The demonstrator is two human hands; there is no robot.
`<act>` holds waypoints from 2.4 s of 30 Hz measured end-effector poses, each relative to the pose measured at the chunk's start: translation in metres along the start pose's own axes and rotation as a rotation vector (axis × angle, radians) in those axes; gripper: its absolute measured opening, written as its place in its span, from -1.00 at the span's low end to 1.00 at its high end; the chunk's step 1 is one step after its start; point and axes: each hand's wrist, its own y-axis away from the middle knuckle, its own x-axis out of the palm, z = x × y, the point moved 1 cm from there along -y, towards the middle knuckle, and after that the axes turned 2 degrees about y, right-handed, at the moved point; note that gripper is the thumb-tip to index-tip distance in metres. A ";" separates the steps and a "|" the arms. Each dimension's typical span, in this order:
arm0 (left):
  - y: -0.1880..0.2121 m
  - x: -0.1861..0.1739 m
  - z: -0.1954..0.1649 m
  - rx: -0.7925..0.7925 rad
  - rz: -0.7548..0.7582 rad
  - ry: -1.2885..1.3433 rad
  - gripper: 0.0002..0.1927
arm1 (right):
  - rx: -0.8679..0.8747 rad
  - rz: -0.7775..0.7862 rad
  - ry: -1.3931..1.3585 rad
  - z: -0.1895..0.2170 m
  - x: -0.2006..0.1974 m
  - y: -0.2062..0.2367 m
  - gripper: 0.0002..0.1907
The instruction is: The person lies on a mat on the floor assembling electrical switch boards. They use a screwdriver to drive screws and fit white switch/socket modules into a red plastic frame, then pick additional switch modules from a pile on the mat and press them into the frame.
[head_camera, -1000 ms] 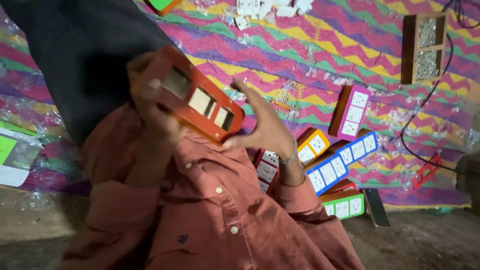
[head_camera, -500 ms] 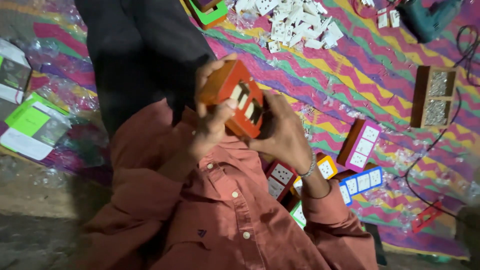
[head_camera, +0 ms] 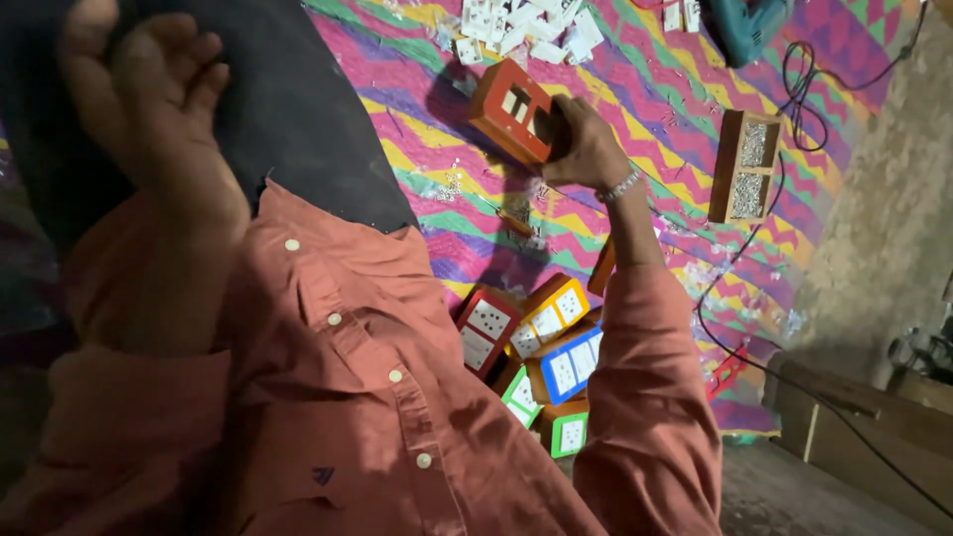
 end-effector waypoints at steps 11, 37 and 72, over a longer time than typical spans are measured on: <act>0.001 0.003 -0.008 0.020 0.030 0.001 -0.84 | 0.060 -0.012 0.213 0.009 0.046 -0.023 0.03; 0.004 -0.001 -0.013 -0.019 0.011 -0.051 -0.83 | -0.077 -0.488 0.691 0.015 0.079 0.011 -0.47; 0.030 0.080 -0.042 0.058 0.818 -0.577 -0.32 | -0.392 -0.803 0.563 0.157 0.005 0.035 -0.23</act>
